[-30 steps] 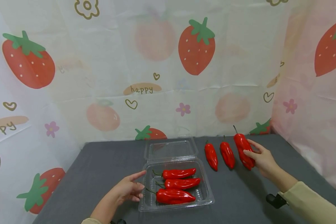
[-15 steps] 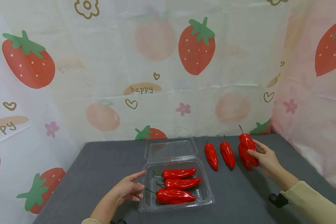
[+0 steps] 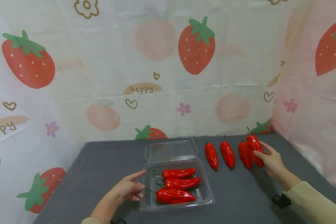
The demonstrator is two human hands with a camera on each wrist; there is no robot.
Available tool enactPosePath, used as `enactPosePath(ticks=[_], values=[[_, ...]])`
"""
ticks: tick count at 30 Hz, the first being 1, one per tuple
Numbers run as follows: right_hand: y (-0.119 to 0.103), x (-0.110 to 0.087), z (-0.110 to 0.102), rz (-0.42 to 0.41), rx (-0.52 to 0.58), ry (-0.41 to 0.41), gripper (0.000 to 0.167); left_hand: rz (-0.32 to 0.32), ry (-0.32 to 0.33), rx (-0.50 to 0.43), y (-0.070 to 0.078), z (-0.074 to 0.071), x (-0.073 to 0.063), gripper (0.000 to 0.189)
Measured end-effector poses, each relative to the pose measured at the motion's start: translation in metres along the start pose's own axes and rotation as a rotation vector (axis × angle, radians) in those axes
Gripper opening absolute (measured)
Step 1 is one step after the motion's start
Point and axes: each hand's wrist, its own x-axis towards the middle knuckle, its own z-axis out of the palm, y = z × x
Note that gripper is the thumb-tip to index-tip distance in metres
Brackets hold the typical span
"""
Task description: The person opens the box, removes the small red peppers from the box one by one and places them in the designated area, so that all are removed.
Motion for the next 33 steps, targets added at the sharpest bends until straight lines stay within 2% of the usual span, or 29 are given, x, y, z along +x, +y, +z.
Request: enactPosePath(ticks=[15, 22, 29, 33], values=[[0.011, 0.017, -0.019, 0.01, -0.006, 0.062, 0.075, -0.04, 0.023, 0.002, 0.004, 0.001, -0.001, 0.064], [0.014, 0.021, -0.024, 0.024, 0.018, 0.053, 0.075, -0.045, 0.03, 0.003, 0.005, 0.002, -0.002, 0.064], [0.021, 0.028, -0.032, 0.058, -0.024, 0.033, 0.073, -0.038, 0.021, -0.002, 0.004, 0.001, -0.001, 0.065], [0.025, 0.03, -0.037, 0.085, -0.013, 0.017, 0.073, -0.037, 0.021, -0.002, 0.003, 0.002, -0.001, 0.065]])
